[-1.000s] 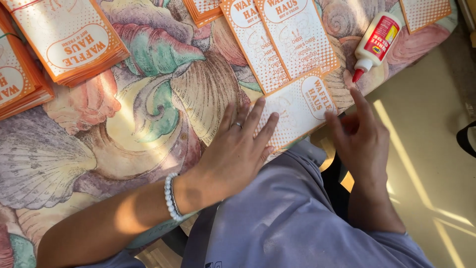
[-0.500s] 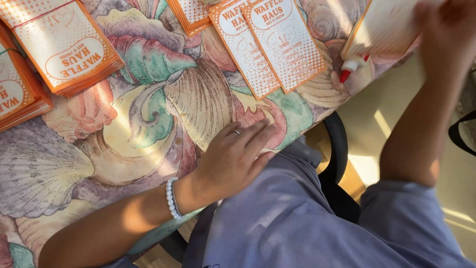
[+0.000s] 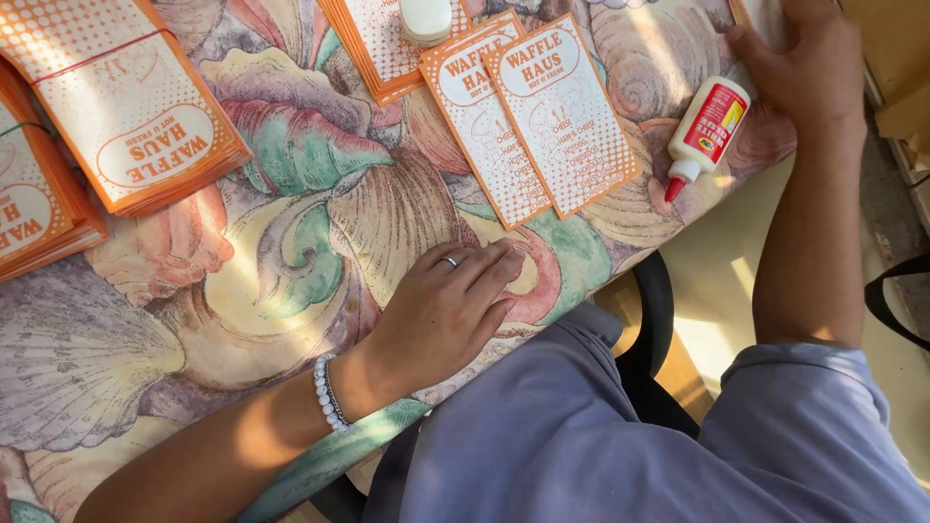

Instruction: Applying glue to paper templates and folding them to assemble bags

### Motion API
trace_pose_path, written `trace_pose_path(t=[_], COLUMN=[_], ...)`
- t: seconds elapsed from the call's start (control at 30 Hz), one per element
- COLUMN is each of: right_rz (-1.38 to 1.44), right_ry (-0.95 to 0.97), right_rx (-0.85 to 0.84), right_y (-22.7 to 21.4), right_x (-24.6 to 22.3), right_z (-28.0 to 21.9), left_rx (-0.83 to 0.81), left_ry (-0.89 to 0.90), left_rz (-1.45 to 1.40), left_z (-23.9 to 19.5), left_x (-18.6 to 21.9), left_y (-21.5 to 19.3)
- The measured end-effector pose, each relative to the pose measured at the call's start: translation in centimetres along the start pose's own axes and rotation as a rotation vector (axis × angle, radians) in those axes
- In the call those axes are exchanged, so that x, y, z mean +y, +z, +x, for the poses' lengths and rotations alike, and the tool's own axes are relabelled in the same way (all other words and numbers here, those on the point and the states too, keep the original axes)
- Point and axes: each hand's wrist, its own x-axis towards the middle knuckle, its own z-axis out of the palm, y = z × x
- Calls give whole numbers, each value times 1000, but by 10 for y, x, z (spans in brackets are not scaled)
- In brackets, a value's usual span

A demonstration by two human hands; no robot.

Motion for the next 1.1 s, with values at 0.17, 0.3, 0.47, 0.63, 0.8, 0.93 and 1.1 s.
trace_pose_path(t=[0.17, 0.3, 0.47, 0.63, 0.8, 0.93, 1.1], right_rz=[136, 237, 16, 55, 340, 290, 483], right_ry=[-93, -524, -174, -108, -95, -184, -475], right_rx=[151, 404, -103, 2, 146, 361, 605], right_y=[-12, -60, -27, -1, 6, 18, 2], right_x=[-8, -132, -233, -258, -265, -266, -275], right_z=[-16, -57, -117, -144, -156, -166, -169], left_rx=[10, 27, -196, -252, -247, -156, 353], left_ry=[21, 61, 8, 3, 24, 34, -129], left_rz=[2, 109, 314, 390, 346, 227, 185], left_z=[-1, 13, 32, 32, 32, 40, 60], left_x=[-4, -9, -31, -51, -50, -47, -46], left_y=[1, -7, 11, 31, 26, 13, -12])
